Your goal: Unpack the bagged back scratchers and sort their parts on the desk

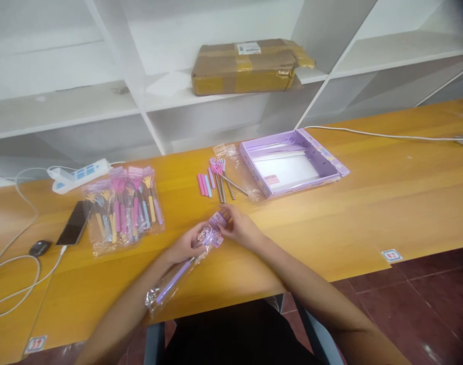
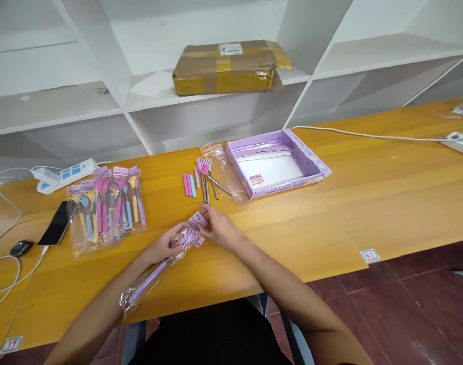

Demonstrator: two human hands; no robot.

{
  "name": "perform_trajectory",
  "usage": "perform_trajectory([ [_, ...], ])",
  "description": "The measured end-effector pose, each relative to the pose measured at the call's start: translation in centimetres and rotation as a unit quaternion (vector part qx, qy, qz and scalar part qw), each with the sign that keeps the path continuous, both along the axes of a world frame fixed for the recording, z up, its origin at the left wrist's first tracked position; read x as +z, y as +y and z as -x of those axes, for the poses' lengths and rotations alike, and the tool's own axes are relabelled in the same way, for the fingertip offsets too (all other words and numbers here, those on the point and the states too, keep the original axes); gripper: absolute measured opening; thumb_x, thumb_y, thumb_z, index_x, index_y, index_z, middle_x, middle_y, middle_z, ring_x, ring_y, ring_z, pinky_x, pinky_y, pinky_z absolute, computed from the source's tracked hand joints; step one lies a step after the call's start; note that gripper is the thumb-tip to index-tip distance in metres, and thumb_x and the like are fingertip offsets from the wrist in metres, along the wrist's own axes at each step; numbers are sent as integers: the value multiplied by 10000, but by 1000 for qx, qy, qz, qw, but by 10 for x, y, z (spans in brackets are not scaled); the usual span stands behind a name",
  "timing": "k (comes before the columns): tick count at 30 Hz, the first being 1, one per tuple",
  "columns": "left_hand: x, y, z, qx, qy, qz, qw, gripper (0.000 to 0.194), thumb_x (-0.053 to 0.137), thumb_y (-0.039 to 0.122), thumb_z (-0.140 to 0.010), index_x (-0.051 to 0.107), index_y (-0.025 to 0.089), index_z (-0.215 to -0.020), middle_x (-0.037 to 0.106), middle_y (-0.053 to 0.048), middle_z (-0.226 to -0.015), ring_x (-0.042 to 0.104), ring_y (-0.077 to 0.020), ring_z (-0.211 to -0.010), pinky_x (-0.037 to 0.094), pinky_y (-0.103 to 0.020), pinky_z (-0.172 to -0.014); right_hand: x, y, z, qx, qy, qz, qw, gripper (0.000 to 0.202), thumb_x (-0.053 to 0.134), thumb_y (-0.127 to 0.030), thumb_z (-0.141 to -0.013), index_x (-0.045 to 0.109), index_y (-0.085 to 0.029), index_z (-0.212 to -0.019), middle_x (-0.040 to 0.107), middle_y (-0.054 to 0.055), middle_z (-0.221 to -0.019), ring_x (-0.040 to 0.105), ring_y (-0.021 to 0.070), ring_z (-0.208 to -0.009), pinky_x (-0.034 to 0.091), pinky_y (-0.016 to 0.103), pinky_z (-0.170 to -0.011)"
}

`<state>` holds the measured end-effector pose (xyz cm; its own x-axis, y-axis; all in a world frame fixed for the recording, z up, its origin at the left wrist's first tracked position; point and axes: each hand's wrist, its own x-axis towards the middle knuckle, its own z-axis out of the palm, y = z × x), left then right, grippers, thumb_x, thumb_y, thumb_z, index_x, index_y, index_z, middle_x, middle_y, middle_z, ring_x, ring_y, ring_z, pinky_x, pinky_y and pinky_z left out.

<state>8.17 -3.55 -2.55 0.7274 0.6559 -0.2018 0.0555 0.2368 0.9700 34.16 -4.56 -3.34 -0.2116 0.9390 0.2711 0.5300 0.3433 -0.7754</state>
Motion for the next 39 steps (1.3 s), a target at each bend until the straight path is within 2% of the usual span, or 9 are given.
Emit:
perform_trajectory([
  [4, -1, 0, 1, -30, -9, 6, 999, 933, 853, 446, -879, 428, 184, -1668, 577, -184, -1588, 615, -330, -1383, 498, -389, -1133, 0, 1, 1, -16, -10, 11, 1000, 538, 654, -158, -951, 462, -222, -1449, 744, 56, -1131, 724, 162, -755, 590, 297, -676],
  [10, 0, 0, 1, -37, 0, 11, 999, 988, 864, 442, -864, 391, 191, -1695, 601, -186, -1562, 622, -346, -1373, 518, -416, -1130, 11, -3, 1, 16, -22, 10, 1000, 603, 760, -287, -913, 476, -223, -1441, 723, 90, -1160, 734, 204, -839, 596, 313, -676],
  [13, 0, 0, 2, -50, 4, 2, 999, 988, 851, 405, -880, 351, 230, -1714, 524, -173, -1645, 561, -346, -1457, 470, -430, -1191, 8, -7, 8, -16, -19, 9, 1000, 654, 750, -243, -890, 454, -232, -1473, 728, 83, -1152, 733, 205, -821, 588, 313, -664],
  [19, -3, -3, 2, -53, 18, 5, 998, 978, 856, 372, -874, 362, 242, -1709, 526, -160, -1646, 545, -333, -1477, 446, -442, -1219, -6, -6, 12, -49, -3, -7, 999, 615, 623, -165, -924, 416, -232, -1500, 717, 68, -1128, 728, 187, -790, 590, 304, -662],
  [22, -5, -3, 2, -64, 12, 10, 998, 960, 848, 400, -886, 371, 238, -1704, 541, -151, -1635, 538, -312, -1487, 407, -436, -1249, -4, -1, 6, -43, 18, -19, 999, 546, 571, -154, -964, 422, -234, -1484, 698, 75, -1147, 724, 184, -792, 610, 317, -673],
  [26, -3, -2, 2, -49, -5, 17, 999, 971, 870, 431, -871, 395, 238, -1695, 591, -159, -1588, 577, -330, -1450, 402, -473, -1253, 3, 2, 0, -51, 20, -77, 995, 515, 592, -176, -1006, 439, -242, -1493, 610, 155, -1323, 726, 195, -857, 631, 333, -656],
  [29, 1, 0, 3, -27, -18, 24, 999, 970, 894, 470, -840, 453, 220, -1667, 587, -170, -1591, 568, -369, -1455, 410, -504, -1245, 4, 0, -3, -35, 3, -135, 990, 431, 603, -127, -1004, 554, -274, -1406, 546, 168, -1403, 721, 220, -995, 661, 376, -771],
  [33, 2, 1, 4, -37, -21, 41, 998, 940, 891, 476, -843, 485, 211, -1649, 634, -168, -1544, 600, -375, -1419, 446, -500, -1211, 3, 0, -6, -2, -29, -185, 982, 331, 608, -45, -950, 727, -284, -1147, 522, 128, -1408, 666, 251, -1140, 626, 475, -973],
  [39, -1, 3, 5, -34, -31, 37, 998, 945, 881, 476, -852, 462, 239, -1664, 548, -152, -1635, 552, -366, -1477, 436, -449, -1219, 20, 1, -14, -15, -34, -181, 983, 182, 640, -141, -952, 718, -244, -1080, 529, 146, -1308, 597, 310, -1230, 599, 503, -986],
])
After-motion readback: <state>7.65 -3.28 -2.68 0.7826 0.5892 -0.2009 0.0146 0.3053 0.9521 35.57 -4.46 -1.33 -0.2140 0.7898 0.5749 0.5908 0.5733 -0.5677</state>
